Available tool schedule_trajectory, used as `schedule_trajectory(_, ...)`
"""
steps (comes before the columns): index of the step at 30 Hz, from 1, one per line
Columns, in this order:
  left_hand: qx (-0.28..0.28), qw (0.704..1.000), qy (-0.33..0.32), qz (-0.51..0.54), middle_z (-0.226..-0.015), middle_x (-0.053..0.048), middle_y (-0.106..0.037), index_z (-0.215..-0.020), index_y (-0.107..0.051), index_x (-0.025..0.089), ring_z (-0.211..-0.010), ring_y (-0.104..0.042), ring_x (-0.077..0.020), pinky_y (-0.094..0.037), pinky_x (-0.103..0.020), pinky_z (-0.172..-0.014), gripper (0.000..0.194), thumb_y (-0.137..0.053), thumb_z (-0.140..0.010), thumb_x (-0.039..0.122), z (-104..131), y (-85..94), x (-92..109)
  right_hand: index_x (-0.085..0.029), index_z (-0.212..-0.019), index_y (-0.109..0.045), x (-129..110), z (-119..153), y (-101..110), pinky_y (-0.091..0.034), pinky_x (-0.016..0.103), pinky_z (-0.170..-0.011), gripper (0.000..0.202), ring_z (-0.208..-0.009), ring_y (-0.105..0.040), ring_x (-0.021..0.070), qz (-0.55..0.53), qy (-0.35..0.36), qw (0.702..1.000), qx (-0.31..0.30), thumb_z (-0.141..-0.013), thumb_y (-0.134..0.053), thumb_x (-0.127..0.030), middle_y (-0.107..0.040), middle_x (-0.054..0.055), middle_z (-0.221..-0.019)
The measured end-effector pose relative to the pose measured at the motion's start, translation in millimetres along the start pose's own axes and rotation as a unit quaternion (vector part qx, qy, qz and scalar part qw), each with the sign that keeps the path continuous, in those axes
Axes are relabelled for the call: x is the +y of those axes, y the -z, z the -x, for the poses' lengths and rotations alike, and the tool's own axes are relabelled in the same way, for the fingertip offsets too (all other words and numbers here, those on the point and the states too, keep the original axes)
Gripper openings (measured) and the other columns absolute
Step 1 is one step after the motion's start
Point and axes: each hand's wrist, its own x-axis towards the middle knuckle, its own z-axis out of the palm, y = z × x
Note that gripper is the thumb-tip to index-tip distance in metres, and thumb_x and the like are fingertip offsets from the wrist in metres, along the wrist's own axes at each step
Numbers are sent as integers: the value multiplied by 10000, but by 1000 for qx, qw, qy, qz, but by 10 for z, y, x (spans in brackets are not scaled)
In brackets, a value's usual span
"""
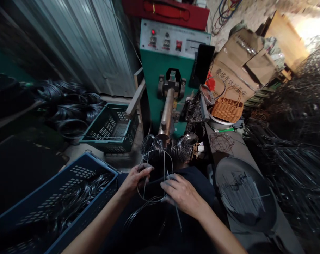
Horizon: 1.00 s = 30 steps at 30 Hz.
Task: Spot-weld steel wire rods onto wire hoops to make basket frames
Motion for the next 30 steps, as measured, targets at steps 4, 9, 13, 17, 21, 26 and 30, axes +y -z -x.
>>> schedule_trajectory(4,-2,1000,5,17,-448,69,-484,-772,-602,147,-322,-318,-15,-177,-149,-343,317,-760,-663,400,-21,34,-36,-154,-1271,-511,35,-19,9,-475,384,-947,396,-1117,-518,255,10,10,1000,-5,-895,-584,-259,-635,104,-1124)
schedule_trajectory(9,2,1000,5,22,-448,58,-499,-782,-615,141,-327,-331,-18,-158,-148,-341,318,-760,-659,396,-21,30,-16,-157,-1245,-534,68,-56,29,-471,421,-934,392,-1095,-529,264,33,16,999,-8,-885,-605,-295,-650,105,-1075)
schedule_trajectory(13,11,999,3,33,-445,65,-488,-782,-617,140,-320,-306,-9,-155,-144,-339,333,-768,-641,400,-32,1,5,-170,-1242,-540,104,-64,39,-482,397,-918,383,-1093,-532,252,16,19,1000,4,-890,-599,-312,-655,98,-1077)
schedule_trajectory(17,5,999,-2,46,-445,67,-489,-791,-612,141,-317,-291,-4,-148,-139,-332,329,-768,-643,391,-65,-18,-2,-185,-1231,-550,156,-61,30,-484,386,-911,390,-1079,-545,240,4,14,1000,7,-879,-616,-339,-661,87,-1068)
schedule_trajectory(21,-10,999,-11,45,-434,66,-491,-792,-608,139,-299,-265,-2,-135,-146,-321,319,-750,-664,394,-97,-11,-27,-196,-1216,-561,185,-73,32,-491,383,-893,384,-1068,-555,235,-2,17,1000,12,-873,-622,-358,-671,86,-1049)
schedule_trajectory(26,-18,998,-16,50,-431,65,-490,-798,-606,135,-305,-266,-2,-139,-141,-325,313,-739,-680,393,-113,0,-28,-197,-1208,-565,203,-92,45,-477,389,-910,386,-1077,-550,232,-5,18,1000,13,-870,-626,-373,-671,83,-1054)
schedule_trajectory(30,-12,999,-19,46,-430,69,-492,-797,-602,137,-290,-244,-1,-137,-147,-314,329,-739,-670,407,-119,-16,17,-193,-1209,-560,217,-118,64,-465,399,-927,370,-1090,-543,237,-9,19,1000,10,-887,-604,-367,-666,85,-1072)
